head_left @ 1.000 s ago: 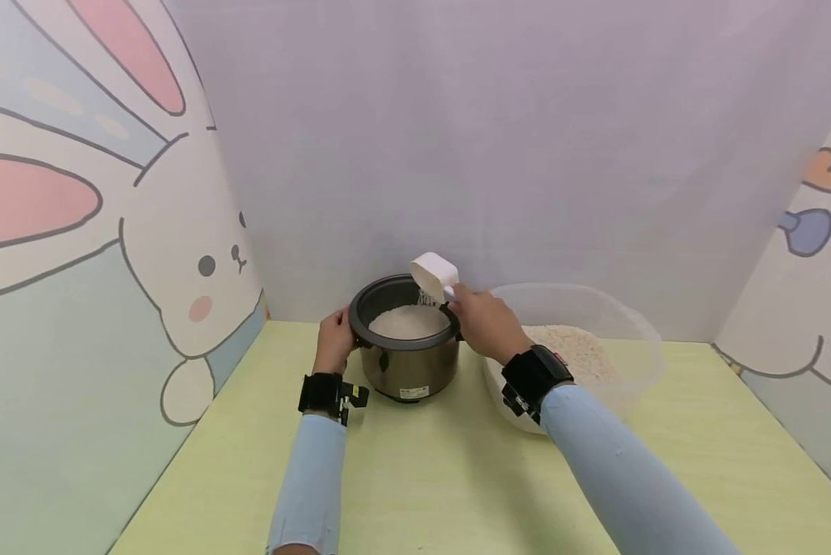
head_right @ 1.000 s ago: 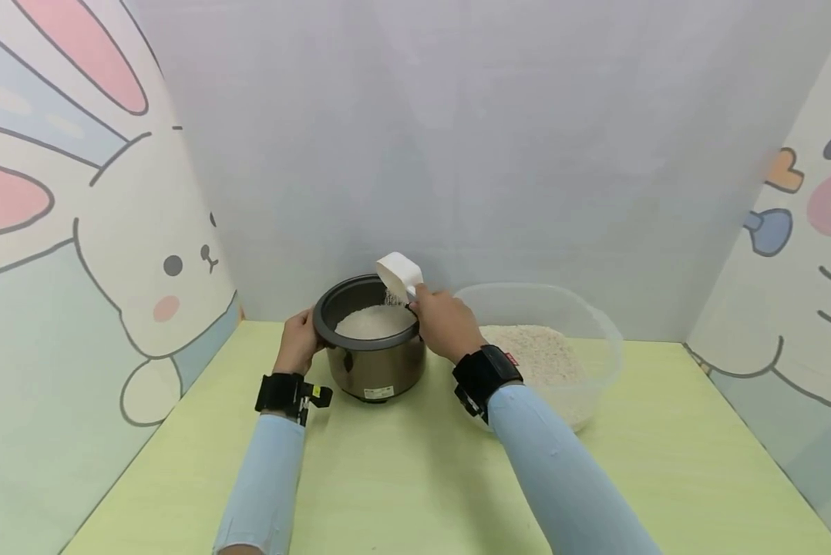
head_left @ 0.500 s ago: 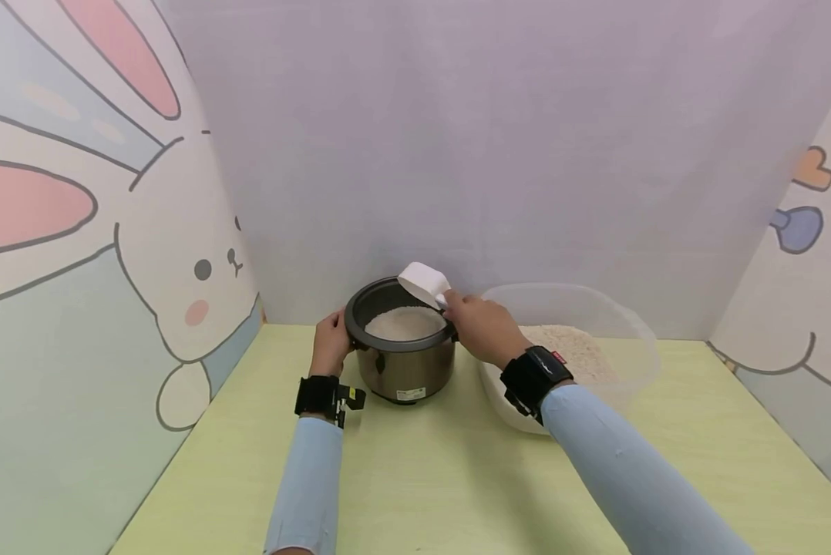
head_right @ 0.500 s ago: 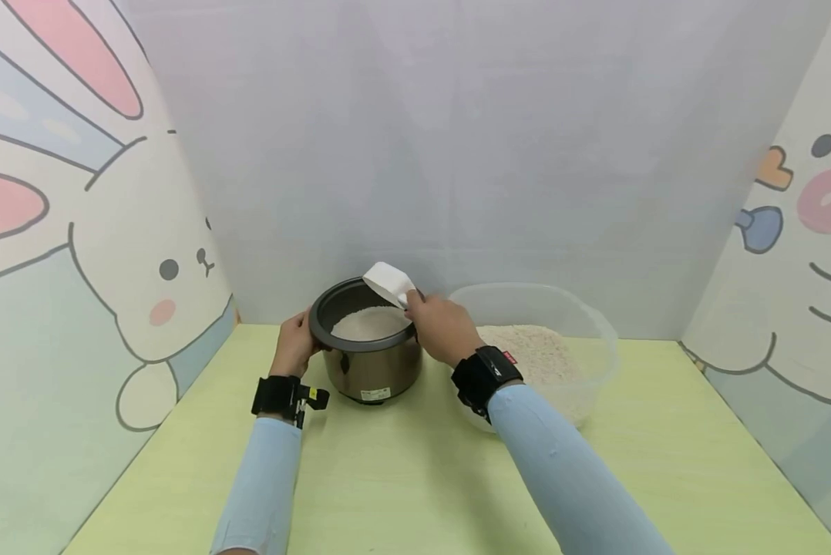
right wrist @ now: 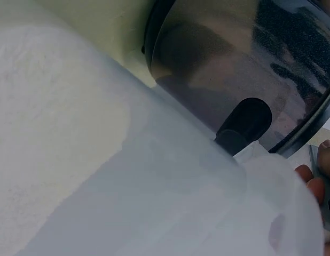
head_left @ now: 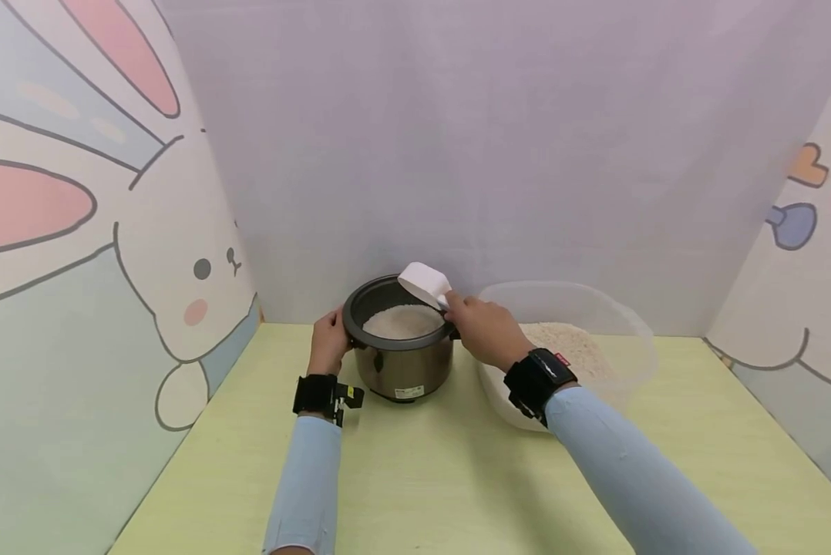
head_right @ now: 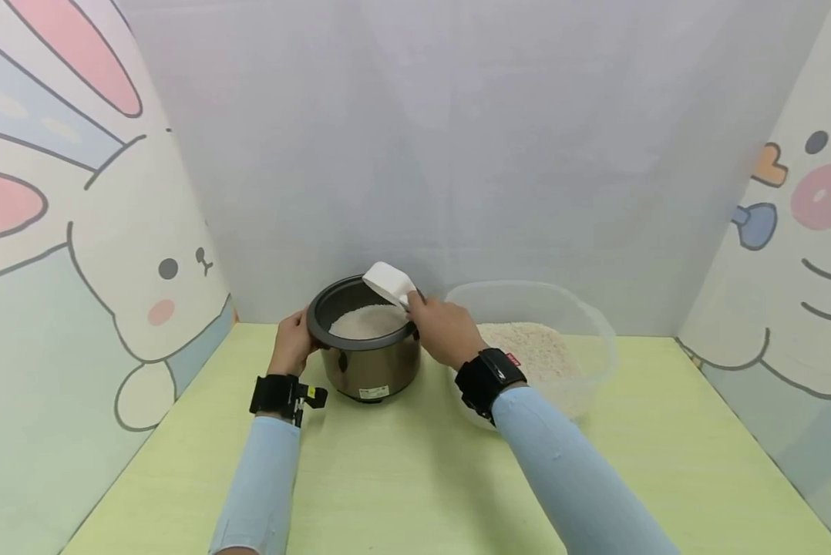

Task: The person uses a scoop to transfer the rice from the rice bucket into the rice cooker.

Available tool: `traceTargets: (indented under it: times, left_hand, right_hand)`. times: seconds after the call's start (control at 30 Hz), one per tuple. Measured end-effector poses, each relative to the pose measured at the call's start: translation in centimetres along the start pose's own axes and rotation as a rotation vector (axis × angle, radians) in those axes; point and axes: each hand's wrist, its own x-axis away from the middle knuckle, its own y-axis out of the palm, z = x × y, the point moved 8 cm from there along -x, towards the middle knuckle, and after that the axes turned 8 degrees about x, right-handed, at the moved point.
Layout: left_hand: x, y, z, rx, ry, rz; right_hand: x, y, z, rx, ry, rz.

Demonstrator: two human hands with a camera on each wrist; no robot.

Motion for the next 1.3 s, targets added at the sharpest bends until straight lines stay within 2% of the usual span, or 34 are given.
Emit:
traceTargets:
  times: [0.17, 0.4, 0.63, 0.87, 1.1, 1.3]
  left_hand:
    - [0.0, -0.1, 0.0, 0.006, -0.008, -0.003]
    - [-0.1, -0.2, -0.1, 0.007, -0.005, -0.01]
    - [-0.3, -0.4, -0.2, -0.013, 0.013, 0.0]
    - [-0.1, -0.3, -0.1, -0.017, 0.036, -0.008]
    - [0.0, -0.4, -0.1, -0.014, 0.026, -0.013]
    - [-0.3, -0.1, -0.3, 0.005, 0.025, -0.017]
  right_hand:
    - [0.7, -0.8, 1.3, -0.003, 0.032, 0.012]
    - [2.7, -1.2, 5.3, -0.022, 0.12, -0.044]
    - [5.9, -0.6, 8.7, -0.04, 0.131, -0.086]
    - [8.6, 0.3, 12.1, -0.046, 0.184, -0.146]
    - [10.1, 1.5, 14.7, -0.073, 0.252, -0.232]
    - [10.8, 2.1, 15.7, -0.089, 0.296, -0.279]
